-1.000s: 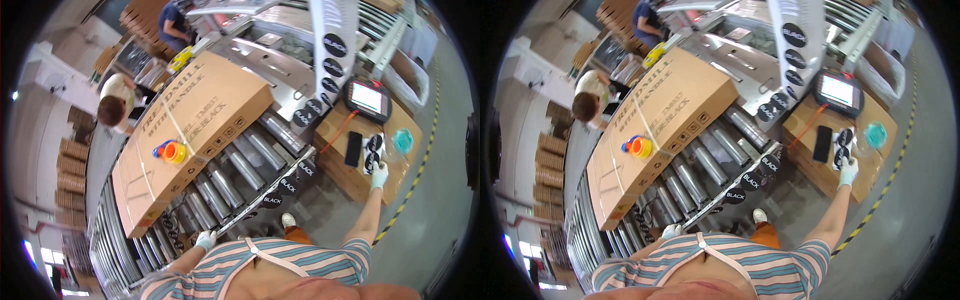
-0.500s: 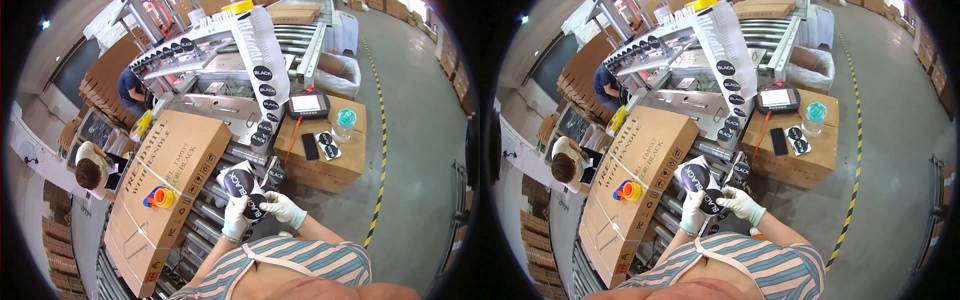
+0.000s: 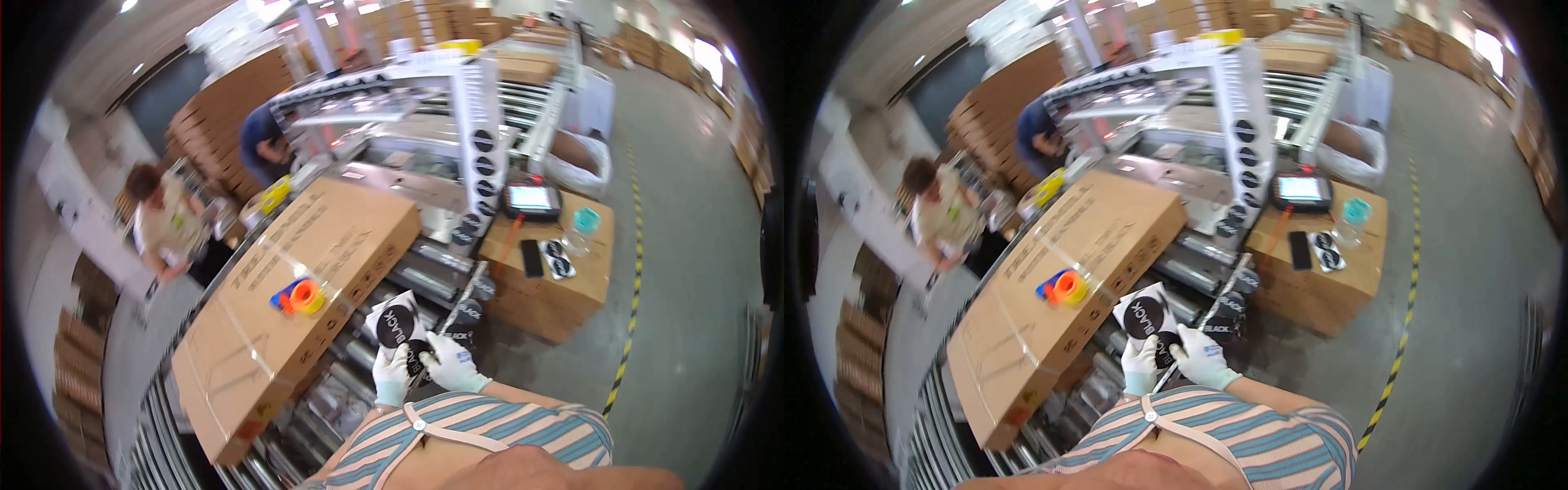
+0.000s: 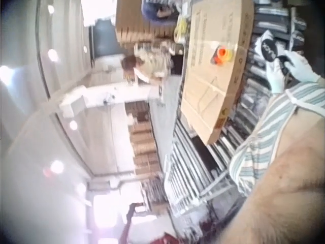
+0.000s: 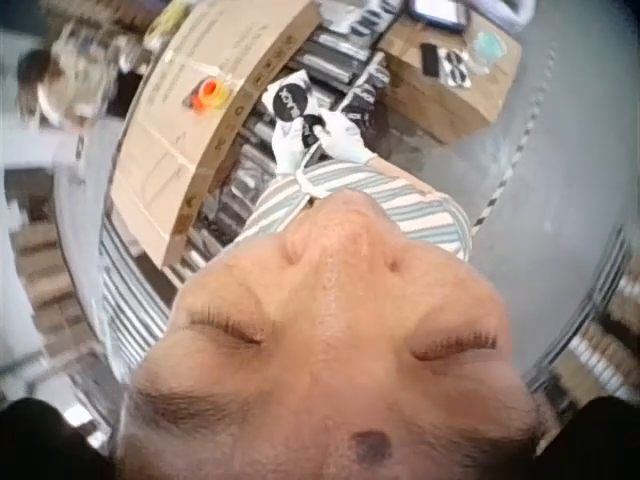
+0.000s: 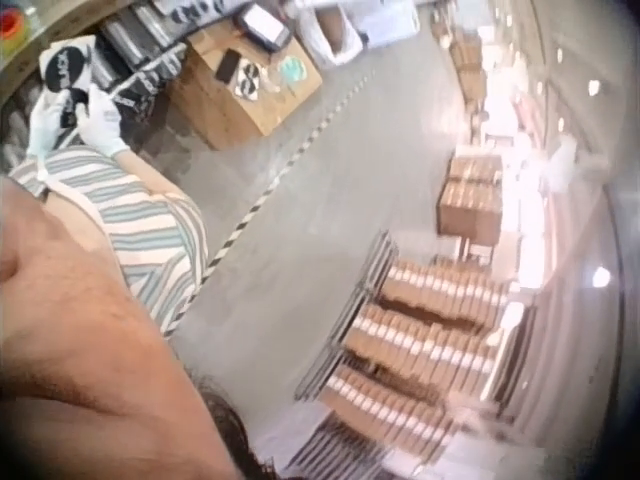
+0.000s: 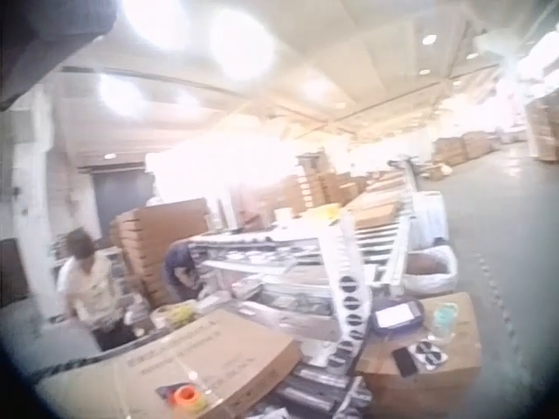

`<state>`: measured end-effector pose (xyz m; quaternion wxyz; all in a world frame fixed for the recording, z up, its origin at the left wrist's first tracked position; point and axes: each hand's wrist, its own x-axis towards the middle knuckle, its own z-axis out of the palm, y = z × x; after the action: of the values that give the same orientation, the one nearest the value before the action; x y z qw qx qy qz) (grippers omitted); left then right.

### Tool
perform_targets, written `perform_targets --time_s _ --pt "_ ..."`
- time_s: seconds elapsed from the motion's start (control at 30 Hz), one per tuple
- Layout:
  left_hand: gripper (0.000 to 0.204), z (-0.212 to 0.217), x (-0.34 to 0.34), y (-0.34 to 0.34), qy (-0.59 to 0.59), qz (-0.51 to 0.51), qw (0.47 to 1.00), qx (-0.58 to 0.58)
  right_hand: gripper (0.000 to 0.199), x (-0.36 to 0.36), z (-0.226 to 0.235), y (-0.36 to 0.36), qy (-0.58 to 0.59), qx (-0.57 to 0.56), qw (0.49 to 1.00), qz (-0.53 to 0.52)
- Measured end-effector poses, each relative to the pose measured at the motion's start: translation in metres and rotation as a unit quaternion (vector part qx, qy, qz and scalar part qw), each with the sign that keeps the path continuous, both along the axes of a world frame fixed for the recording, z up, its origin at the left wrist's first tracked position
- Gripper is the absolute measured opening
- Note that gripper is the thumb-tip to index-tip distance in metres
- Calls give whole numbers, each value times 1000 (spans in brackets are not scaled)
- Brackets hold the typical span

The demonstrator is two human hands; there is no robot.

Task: Packing a treadmill into a cardboard box and sealing it with tape on a conveyor belt.

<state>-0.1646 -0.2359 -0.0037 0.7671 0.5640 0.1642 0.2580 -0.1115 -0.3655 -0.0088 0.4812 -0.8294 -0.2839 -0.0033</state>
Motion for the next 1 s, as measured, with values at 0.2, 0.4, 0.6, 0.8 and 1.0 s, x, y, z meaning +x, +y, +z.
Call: perform_targets --time_s 0.2,0.4,0.6,0.8,1.0 --pt "31 -3 -41 14 16 -117 992 -50 57 8 65 6 -121 115 984 56" --pt "35 14 -78 5 73 -142 986 -55 52 17 91 19 -192 -25 951 243" --pt "50 26 -94 2 80 -127 987 -55 51 -5 82 24 -317 -35 929 189" --pt "63 27 -88 22 97 -45 991 84 32 -7 101 26 -263 61 942 199" --pt "70 57 -78 16 39 -46 998 1 39 -4 96 40 -330 34 936 114"
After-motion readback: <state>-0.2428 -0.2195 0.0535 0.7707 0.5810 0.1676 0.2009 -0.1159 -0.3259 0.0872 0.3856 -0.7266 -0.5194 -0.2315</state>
